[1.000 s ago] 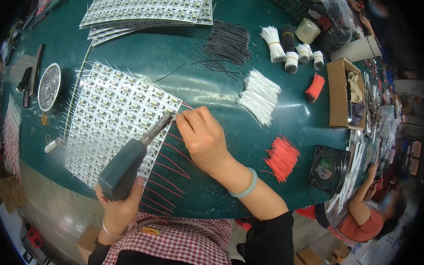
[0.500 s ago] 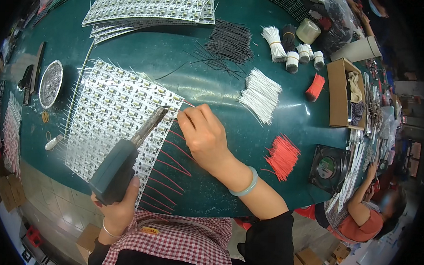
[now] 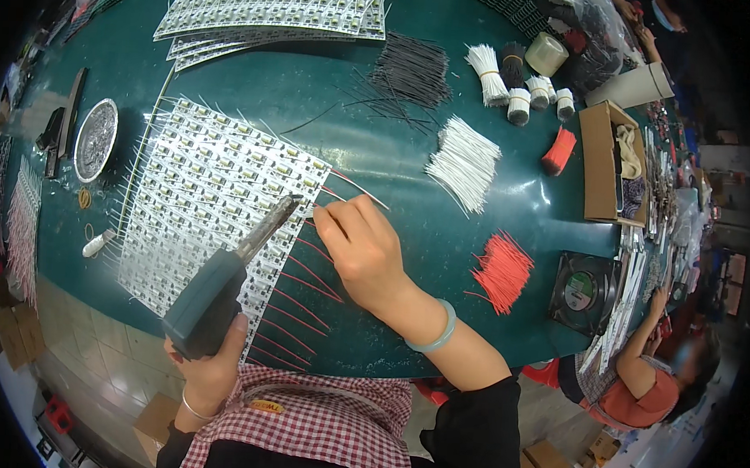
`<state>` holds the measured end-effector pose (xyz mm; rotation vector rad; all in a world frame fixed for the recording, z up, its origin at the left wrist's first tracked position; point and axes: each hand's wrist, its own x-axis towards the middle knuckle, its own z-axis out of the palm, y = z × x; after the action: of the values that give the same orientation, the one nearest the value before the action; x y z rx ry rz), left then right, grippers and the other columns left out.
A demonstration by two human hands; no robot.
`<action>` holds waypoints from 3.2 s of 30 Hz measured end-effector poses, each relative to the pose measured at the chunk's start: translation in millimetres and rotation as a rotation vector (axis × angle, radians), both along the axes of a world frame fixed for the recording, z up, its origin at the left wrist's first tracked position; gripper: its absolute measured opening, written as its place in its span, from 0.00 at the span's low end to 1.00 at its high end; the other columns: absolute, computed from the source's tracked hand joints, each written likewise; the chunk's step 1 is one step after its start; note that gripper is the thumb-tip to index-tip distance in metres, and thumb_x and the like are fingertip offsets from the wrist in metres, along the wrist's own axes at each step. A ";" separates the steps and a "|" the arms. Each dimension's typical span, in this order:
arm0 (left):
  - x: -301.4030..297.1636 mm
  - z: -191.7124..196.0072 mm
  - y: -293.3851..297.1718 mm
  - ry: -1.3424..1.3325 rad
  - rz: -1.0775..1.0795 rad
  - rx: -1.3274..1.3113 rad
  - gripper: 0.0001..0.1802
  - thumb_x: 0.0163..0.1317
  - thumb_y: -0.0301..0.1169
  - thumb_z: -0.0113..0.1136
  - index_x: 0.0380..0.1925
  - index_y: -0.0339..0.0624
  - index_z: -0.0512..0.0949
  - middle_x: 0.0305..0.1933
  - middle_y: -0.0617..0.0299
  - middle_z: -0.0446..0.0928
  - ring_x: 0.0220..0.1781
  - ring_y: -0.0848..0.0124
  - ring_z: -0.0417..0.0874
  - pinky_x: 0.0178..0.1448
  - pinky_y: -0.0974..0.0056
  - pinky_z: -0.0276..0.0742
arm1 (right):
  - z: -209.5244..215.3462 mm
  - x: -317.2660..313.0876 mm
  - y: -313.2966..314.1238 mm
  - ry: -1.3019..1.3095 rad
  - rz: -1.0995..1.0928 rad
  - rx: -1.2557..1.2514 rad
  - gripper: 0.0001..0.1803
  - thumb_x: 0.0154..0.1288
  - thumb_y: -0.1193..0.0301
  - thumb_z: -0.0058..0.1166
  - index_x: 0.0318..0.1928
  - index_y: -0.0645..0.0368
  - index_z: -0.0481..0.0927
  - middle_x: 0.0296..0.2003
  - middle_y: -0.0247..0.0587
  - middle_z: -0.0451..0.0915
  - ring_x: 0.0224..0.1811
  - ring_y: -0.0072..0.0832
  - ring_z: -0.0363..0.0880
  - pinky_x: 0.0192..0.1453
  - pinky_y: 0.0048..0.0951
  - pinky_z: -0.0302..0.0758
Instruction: The person uses a soldering iron to attach red and white wires to a grid of LED modules on a circuit board. They repeatedly pick wires from piles on the table, position them on the board, and apply the soldering iron to secure the connections.
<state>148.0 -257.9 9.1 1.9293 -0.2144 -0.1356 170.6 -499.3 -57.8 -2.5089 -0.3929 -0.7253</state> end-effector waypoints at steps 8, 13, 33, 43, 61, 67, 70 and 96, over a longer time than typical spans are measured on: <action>-1.4 -4.4 -1.2 -0.058 -0.007 0.028 0.14 0.51 0.15 0.67 0.40 0.28 0.82 0.41 0.49 0.81 0.35 0.66 0.83 0.38 0.66 0.77 | -2.5 -0.1 0.7 0.015 0.002 -0.012 0.17 0.48 0.80 0.59 0.43 0.67 0.81 0.37 0.43 0.79 0.36 0.36 0.77 0.37 0.32 0.77; -2.2 -6.4 -2.9 -0.060 -0.004 0.008 0.13 0.51 0.15 0.67 0.39 0.29 0.82 0.40 0.50 0.81 0.34 0.67 0.83 0.37 0.66 0.77 | -3.8 0.0 0.4 0.010 0.002 -0.013 0.17 0.48 0.81 0.59 0.43 0.68 0.81 0.37 0.43 0.79 0.37 0.36 0.77 0.37 0.32 0.77; 6.4 14.0 43.5 -0.446 0.493 -0.115 0.26 0.62 0.23 0.66 0.59 0.25 0.73 0.47 0.53 0.80 0.38 0.73 0.78 0.41 0.68 0.75 | -2.4 -0.5 -0.6 0.005 -0.025 -0.029 0.16 0.48 0.80 0.60 0.42 0.69 0.82 0.37 0.43 0.79 0.37 0.35 0.77 0.37 0.31 0.77; 70.5 12.0 83.6 -0.264 0.677 -0.082 0.16 0.61 0.21 0.65 0.50 0.26 0.80 0.39 0.56 0.82 0.21 0.79 0.72 0.23 0.73 0.63 | -3.4 1.3 4.2 -0.002 -0.020 -0.023 0.16 0.47 0.81 0.60 0.41 0.67 0.82 0.36 0.42 0.78 0.38 0.35 0.77 0.37 0.31 0.78; 3.3 -4.3 -4.0 -0.055 -0.022 0.005 0.11 0.51 0.15 0.68 0.37 0.29 0.83 0.36 0.55 0.81 0.31 0.72 0.81 0.33 0.68 0.74 | 0.0 -1.6 0.5 0.018 -0.026 -0.020 0.15 0.48 0.80 0.61 0.41 0.69 0.82 0.37 0.43 0.79 0.39 0.36 0.77 0.39 0.31 0.78; 3.5 -5.3 -4.1 -0.132 -0.049 0.050 0.11 0.51 0.15 0.67 0.37 0.28 0.82 0.36 0.54 0.81 0.31 0.70 0.82 0.34 0.67 0.75 | 0.2 -1.6 0.4 0.010 -0.022 -0.028 0.16 0.48 0.80 0.61 0.41 0.69 0.82 0.36 0.44 0.78 0.38 0.36 0.77 0.39 0.31 0.78; 4.1 -2.7 -6.8 -0.201 -0.056 0.089 0.10 0.52 0.15 0.67 0.37 0.28 0.82 0.36 0.54 0.81 0.30 0.70 0.82 0.34 0.67 0.76 | 0.0 -1.4 1.0 0.007 -0.025 -0.035 0.16 0.47 0.80 0.61 0.41 0.69 0.82 0.36 0.43 0.78 0.38 0.36 0.77 0.38 0.31 0.78; 10.1 8.1 46.5 0.021 0.358 -0.183 0.29 0.57 0.16 0.65 0.61 0.31 0.73 0.51 0.54 0.81 0.27 0.75 0.80 0.31 0.72 0.76 | 5.2 -3.9 1.0 -0.055 -0.045 -0.052 0.16 0.48 0.78 0.59 0.41 0.66 0.81 0.36 0.41 0.78 0.37 0.35 0.77 0.38 0.33 0.77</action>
<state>158.1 -211.4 17.2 1.7519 0.1306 0.0992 166.8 -498.3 -52.6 -2.5583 -0.3801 -0.8135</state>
